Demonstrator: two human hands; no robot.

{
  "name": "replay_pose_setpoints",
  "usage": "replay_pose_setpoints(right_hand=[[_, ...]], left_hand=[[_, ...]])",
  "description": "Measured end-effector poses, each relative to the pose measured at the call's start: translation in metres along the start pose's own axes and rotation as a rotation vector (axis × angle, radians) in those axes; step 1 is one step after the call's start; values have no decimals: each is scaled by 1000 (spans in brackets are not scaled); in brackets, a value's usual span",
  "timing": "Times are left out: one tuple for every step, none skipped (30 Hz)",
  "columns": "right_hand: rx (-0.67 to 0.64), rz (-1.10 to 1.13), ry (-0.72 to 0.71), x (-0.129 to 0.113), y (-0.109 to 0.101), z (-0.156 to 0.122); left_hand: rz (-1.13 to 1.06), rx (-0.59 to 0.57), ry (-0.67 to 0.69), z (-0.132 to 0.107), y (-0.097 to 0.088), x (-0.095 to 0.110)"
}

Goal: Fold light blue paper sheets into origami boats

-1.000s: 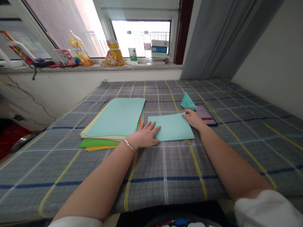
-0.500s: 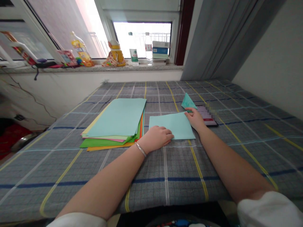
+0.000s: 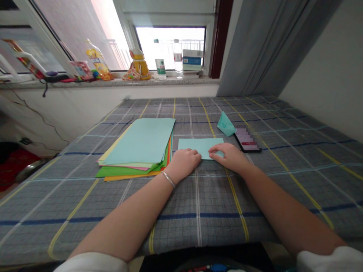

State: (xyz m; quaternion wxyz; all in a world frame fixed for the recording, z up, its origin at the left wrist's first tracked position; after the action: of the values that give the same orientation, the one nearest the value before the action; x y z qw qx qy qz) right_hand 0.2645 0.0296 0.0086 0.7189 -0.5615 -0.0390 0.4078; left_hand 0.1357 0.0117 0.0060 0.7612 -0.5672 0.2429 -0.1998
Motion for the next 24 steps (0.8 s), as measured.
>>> replay_pose_setpoints(right_hand=[[4,-36,-9,-6,0,0],[4,-90,-25,-11,0,0],[4,-144,-41,-15,0,0],[6,-189,-53,-17,0,1],[10,-225,-63,-19,0,1],[17,-248,-69,-20,0,2],[26,-258,-69,-21,0,2],[35,-262,-67,-21,0,2],[42,-265,-67,-21,1,2],[45,-273,-69,-22,2,2],[47,-284,-72,-23,3,2],[47,-299,-77,-25,4,3],[49,-317,-80,-27,6,3],[53,-337,-83,-29,6,3],[61,-355,-83,-31,7,4],[71,-370,-82,-34,7,4],[82,-379,-79,-35,7,5],[94,-384,-76,-37,7,5],[104,-385,-72,-38,7,6],[111,-383,-69,-38,7,6],[114,-379,-68,-39,8,6],[111,-375,-73,-39,9,7],[104,-372,-82,-39,10,7],[95,-369,-95,-39,12,7]], left_hand=[[-2,16,-39,0,-2,-4],[-3,36,-69,1,-4,-8],[-5,58,-88,1,-6,-10],[-9,81,-99,1,-8,-12],[-15,101,-103,1,-9,-13],[-23,118,-104,0,-10,-14],[-33,134,-104,0,-11,-15],[-45,150,-104,0,-11,-15],[-60,166,-105,0,-11,-16],[-80,182,-107,0,-11,-16],[-105,199,-113,0,-10,-17],[-135,218,-121,0,-10,-19],[-165,239,-127,0,-10,-20],[-191,264,-128,0,-10,-21],[-210,291,-124,0,-10,-22],[-222,320,-117,-1,-11,-23],[-227,348,-106,-1,-12,-23],[-227,373,-92,-2,-14,-23],[-223,395,-75,-2,-15,-21],[-215,412,-55,-3,-17,-20],[-203,426,-31,-4,-19,-17],[-189,436,-6,-4,-20,-14],[-172,441,17,-5,-21,-12],[-156,443,35,-5,-22,-9]])
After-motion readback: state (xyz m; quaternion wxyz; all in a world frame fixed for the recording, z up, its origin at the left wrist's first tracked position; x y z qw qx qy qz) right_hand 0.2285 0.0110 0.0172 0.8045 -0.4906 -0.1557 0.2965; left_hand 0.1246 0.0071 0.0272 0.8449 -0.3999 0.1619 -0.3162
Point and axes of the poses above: each hand's wrist, its own z-axis towards the middle knuckle, its own y-axis out of the palm, x = y × z, the point moved 8 cm from there along z, towards the middle knuckle, and after that the axes turned 9 degrees about -y, right-handed, at the moved point
